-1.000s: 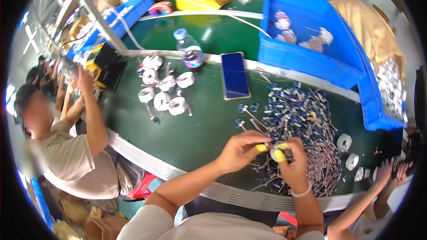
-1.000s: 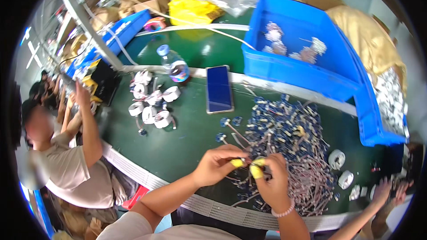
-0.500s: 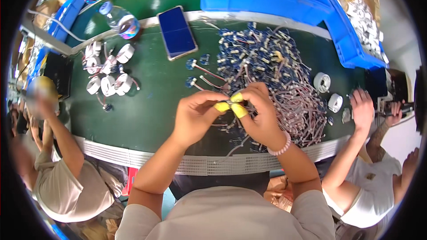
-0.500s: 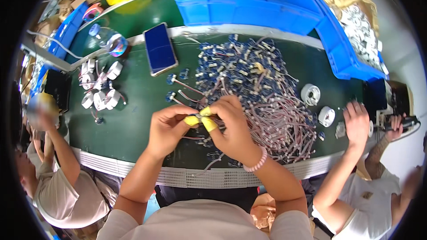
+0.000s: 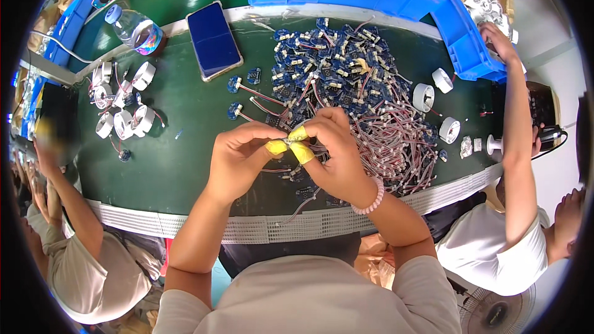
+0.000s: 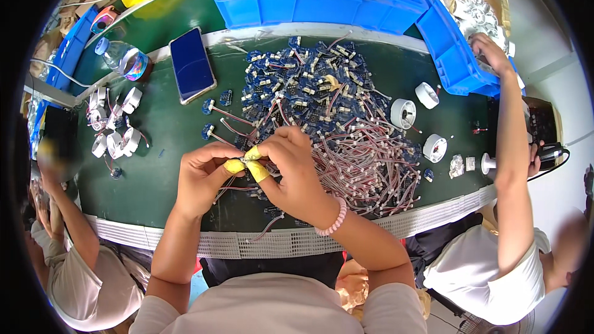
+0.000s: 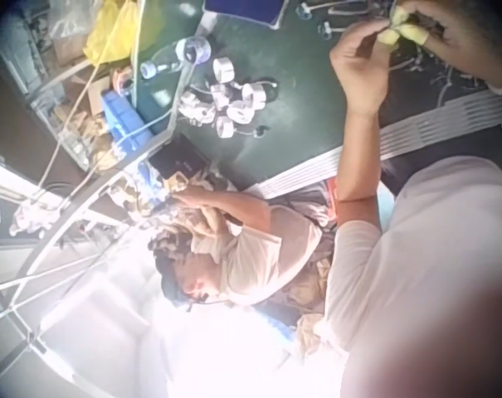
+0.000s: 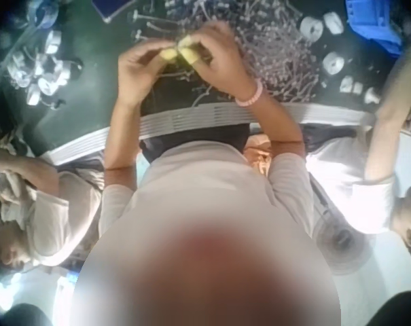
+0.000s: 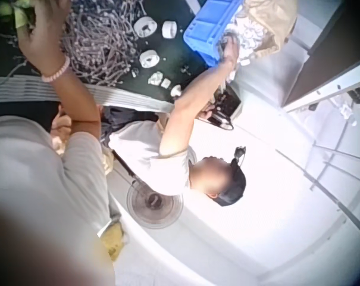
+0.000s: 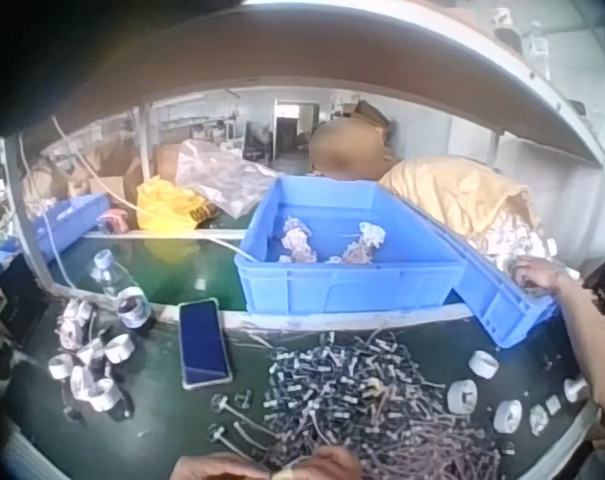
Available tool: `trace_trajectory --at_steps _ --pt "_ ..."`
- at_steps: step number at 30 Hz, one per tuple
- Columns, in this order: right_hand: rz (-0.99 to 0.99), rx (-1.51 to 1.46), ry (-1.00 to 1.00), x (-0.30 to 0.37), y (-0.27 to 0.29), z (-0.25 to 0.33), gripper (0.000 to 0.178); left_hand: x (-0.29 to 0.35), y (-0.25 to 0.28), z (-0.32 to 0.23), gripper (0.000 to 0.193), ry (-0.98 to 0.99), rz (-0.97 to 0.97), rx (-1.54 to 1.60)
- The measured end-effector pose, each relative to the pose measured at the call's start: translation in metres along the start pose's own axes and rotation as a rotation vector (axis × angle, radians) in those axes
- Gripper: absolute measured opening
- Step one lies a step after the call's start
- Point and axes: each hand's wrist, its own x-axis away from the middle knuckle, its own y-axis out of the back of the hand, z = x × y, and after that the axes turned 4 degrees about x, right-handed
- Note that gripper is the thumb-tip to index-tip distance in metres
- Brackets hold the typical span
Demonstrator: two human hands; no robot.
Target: Assembling small electronic components and wiring harnesses at a factory workbench.
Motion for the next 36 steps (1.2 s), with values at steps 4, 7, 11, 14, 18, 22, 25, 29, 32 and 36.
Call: trace_trajectory --at_steps 4,7,11,14,18,22,25,29,32,36 --pt "0.045 -0.095 -0.035 -0.002 0.003 -0.005 0.019 -0.001 0.001 -0.001 0.02 0.103 0.027 0.087" --pt "0.054 -0.1 -0.079 0.0 0.005 -0.003 0.018 -0.002 -0.002 0.005 0.02 0.016 0.016 0.029" --pt "-0.102 0.107 -0.079 0.004 0.0 0.001 0.016 -0.001 -0.013 0.005 0.021 -0.162 -0.097 -0.284" --pt "-0.121 -0.028 -0.089 0.008 -0.006 -0.001 0.015 0.001 -0.014 0.009 0.02 -0.284 -0.174 -0.443" --pt "-0.163 -0.142 -0.123 0.014 -0.009 0.0 0.016 0.004 -0.018 0.011 0.02 -0.265 -0.149 -0.396" --pt "-0.115 -0.277 -0.127 0.015 -0.007 -0.002 0.018 0.005 -0.013 0.01 0.02 -0.13 -0.128 -0.191" --pt "-0.098 -0.2 -0.073 0.011 -0.006 -0.008 0.017 0.001 -0.008 0.01 0.018 -0.084 -0.061 -0.096" --pt "-0.143 0.013 -0.017 0.01 -0.009 -0.007 0.021 0.001 -0.012 0.013 0.018 -0.1 -0.119 -0.186" --pt "-0.174 0.062 -0.043 0.011 -0.012 -0.001 0.023 0.005 -0.018 0.014 0.018 -0.161 -0.158 -0.269" --pt "-0.201 -0.047 -0.095 0.013 -0.016 0.01 0.022 0.007 -0.023 0.015 0.017 -0.291 -0.248 -0.408"
